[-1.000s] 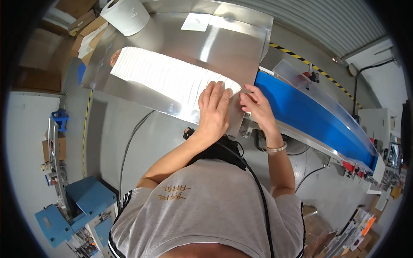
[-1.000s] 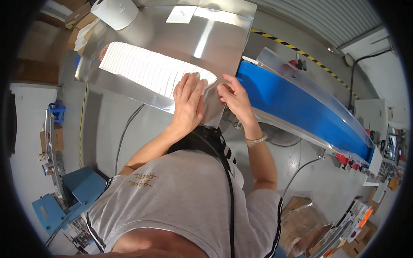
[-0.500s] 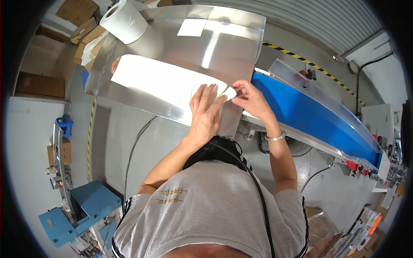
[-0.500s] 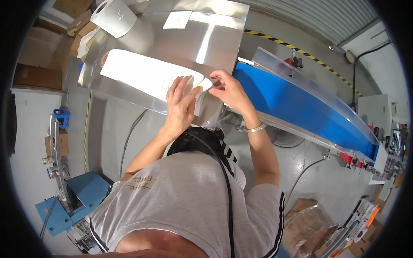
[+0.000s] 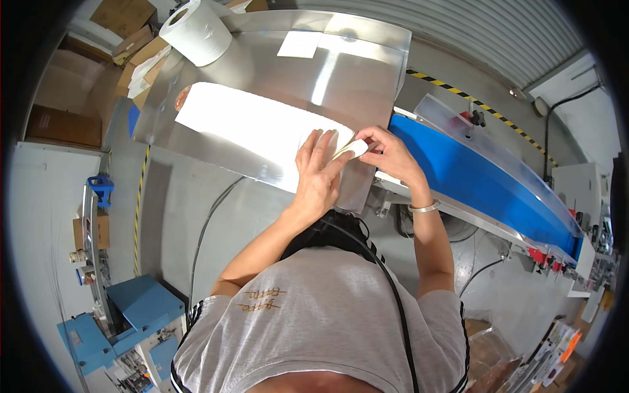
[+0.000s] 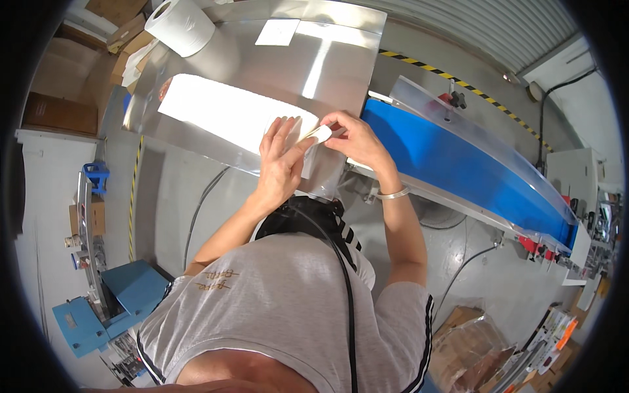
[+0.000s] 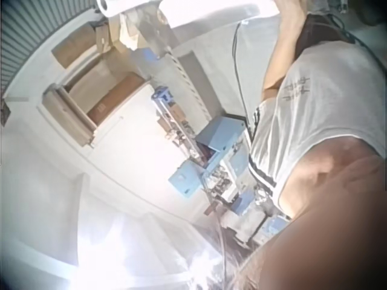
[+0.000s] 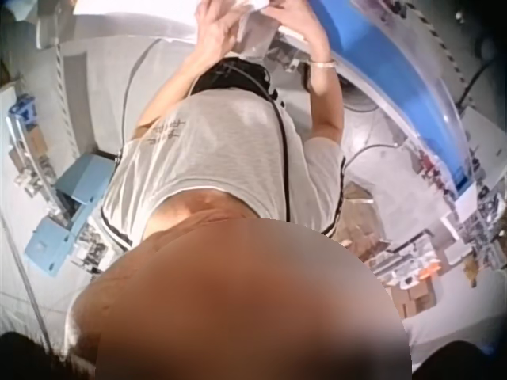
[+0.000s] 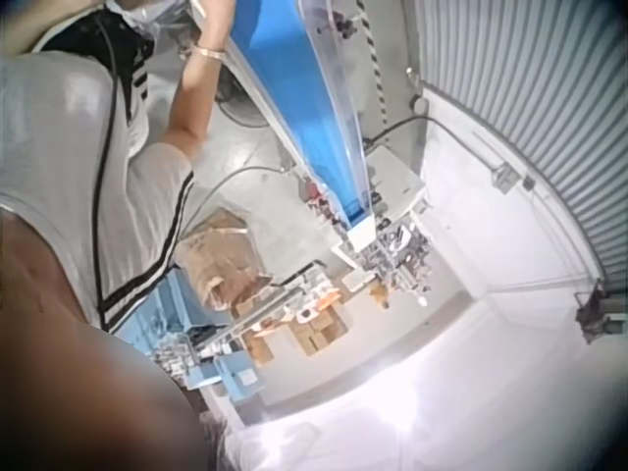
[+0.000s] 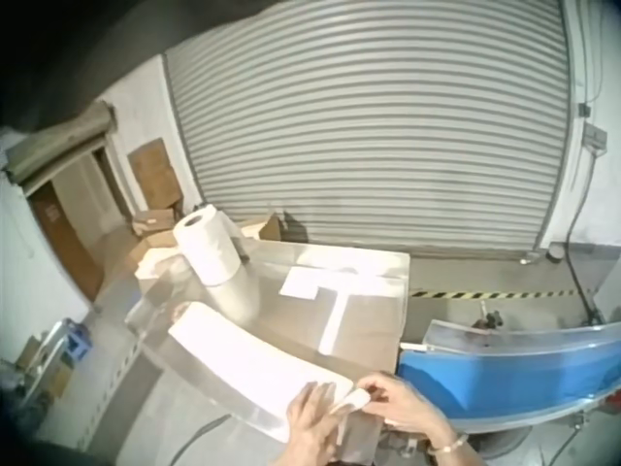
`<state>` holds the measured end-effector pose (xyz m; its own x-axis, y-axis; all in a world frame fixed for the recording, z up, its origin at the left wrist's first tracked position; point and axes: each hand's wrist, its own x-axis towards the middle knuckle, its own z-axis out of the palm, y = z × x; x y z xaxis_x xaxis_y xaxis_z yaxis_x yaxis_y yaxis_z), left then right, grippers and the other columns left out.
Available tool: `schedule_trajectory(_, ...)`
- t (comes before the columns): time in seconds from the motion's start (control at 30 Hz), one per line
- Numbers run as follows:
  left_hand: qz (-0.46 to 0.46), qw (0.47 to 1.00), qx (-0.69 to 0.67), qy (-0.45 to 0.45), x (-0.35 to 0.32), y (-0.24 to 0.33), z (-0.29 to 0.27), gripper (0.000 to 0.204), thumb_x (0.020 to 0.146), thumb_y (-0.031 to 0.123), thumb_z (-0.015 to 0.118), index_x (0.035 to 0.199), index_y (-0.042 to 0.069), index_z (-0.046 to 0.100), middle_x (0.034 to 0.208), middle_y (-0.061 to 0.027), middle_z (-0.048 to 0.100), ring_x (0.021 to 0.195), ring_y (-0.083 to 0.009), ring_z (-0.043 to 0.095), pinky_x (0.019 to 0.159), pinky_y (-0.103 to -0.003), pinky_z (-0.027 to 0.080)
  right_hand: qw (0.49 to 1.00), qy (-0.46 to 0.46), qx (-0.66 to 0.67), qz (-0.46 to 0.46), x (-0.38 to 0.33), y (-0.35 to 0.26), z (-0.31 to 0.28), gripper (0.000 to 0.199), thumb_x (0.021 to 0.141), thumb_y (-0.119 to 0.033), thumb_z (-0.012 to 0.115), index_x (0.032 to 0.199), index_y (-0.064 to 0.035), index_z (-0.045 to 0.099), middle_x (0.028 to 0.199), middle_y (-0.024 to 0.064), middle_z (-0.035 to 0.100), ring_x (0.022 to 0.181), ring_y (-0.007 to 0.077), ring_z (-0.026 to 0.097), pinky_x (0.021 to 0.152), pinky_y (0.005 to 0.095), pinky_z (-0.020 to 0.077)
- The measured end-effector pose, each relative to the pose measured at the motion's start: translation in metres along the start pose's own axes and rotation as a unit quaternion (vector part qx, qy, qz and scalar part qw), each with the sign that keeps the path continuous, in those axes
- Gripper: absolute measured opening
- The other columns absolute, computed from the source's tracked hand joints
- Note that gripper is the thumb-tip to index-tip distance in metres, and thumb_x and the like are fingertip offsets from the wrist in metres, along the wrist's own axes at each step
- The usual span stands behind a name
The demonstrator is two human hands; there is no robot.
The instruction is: Placing individual paper napkins from a stack onto a moving conveyor belt for packaging.
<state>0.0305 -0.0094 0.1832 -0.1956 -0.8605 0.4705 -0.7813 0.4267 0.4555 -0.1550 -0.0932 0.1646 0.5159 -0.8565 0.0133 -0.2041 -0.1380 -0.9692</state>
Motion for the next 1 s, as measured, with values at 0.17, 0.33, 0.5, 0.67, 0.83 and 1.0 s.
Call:
schedule_trajectory(0.17, -0.033, 0.999, -0.025, 0.007, 0.000, 0.003, -0.001, 0.048, 0.071, -0.008, 0.060, 0.116, 0.006, 0.060, 0.136, -0.0208, 0.038, 0.129, -0.0444, 0.030, 0.101, -0.054, 0.029, 1.000, -0.007, 0.001, -0.004, 0.002, 0.010, 0.000, 0.028, 0.074, 0.002, 0.070, 0.098, -0.0030, 0.056, 0.101, 0.0019, 0.058, 0.087, 0.0110, 0.057, 0.073, 0.0252, 0.0493)
schedule_trajectory(0.33, -0.020, 1.000, -0.010, -0.002, 0.000, 0.001, -0.001, 0.044, 0.072, -0.006, 0.061, 0.115, 0.003, 0.059, 0.136, -0.0232, 0.036, 0.129, -0.0457, 0.029, 0.101, -0.054, 0.028, 1.000, -0.010, -0.009, 0.015, 0.002, 0.005, -0.003, 0.028, 0.073, 0.000, 0.072, 0.095, -0.0040, 0.055, 0.100, 0.0009, 0.058, 0.088, 0.0101, 0.056, 0.075, 0.0251, 0.0479)
schedule_trajectory(0.5, -0.019, 1.000, -0.012, 0.009, 0.002, 0.002, -0.005, 0.037, 0.075, -0.001, 0.062, 0.112, 0.002, 0.060, 0.137, -0.0245, 0.036, 0.129, -0.0463, 0.028, 0.102, -0.053, 0.028, 0.998, -0.005, -0.055, -0.005, -0.006, 0.006, -0.008, 0.028, 0.073, -0.001, 0.073, 0.092, -0.0047, 0.053, 0.098, 0.0012, 0.059, 0.090, 0.0102, 0.053, 0.081, 0.0263, 0.0446)
schedule_trajectory(0.67, -0.032, 0.999, 0.006, -0.004, 0.001, 0.000, -0.004, 0.031, 0.082, 0.004, 0.059, 0.113, 0.004, 0.061, 0.139, -0.0236, 0.034, 0.131, -0.0452, 0.026, 0.105, -0.052, 0.027, 0.999, 0.026, 0.025, 0.002, -0.019, 0.022, -0.018, 0.022, 0.080, -0.004, 0.069, 0.092, -0.0050, 0.051, 0.097, 0.0007, 0.060, 0.091, 0.0092, 0.052, 0.083, 0.0262, 0.0437)
schedule_trajectory(0.83, -0.051, 0.999, 0.011, -0.012, 0.000, -0.002, 0.001, 0.035, 0.079, -0.001, 0.056, 0.114, 0.004, 0.060, 0.139, -0.0236, 0.034, 0.132, -0.0448, 0.025, 0.105, -0.052, 0.026, 0.984, 0.072, 0.150, 0.060, -0.029, 0.021, -0.028, 0.021, 0.087, -0.006, 0.063, 0.105, -0.0023, 0.053, 0.098, 0.0013, 0.062, 0.091, 0.0077, 0.055, 0.082, 0.0233, 0.0445)
schedule_trajectory(1.0, -0.054, 0.998, 0.034, -0.009, 0.001, 0.001, -0.003, 0.041, 0.077, -0.002, 0.056, 0.118, 0.005, 0.058, 0.140, -0.0227, 0.035, 0.132, -0.0436, 0.025, 0.106, -0.053, 0.023, 0.978, 0.099, 0.160, 0.089, -0.045, 0.035, -0.051, 0.021, 0.092, -0.013, 0.058, 0.109, -0.0005, 0.057, 0.093, 0.0002, 0.060, 0.084, 0.0049, 0.053, 0.075, 0.0217, 0.0446)
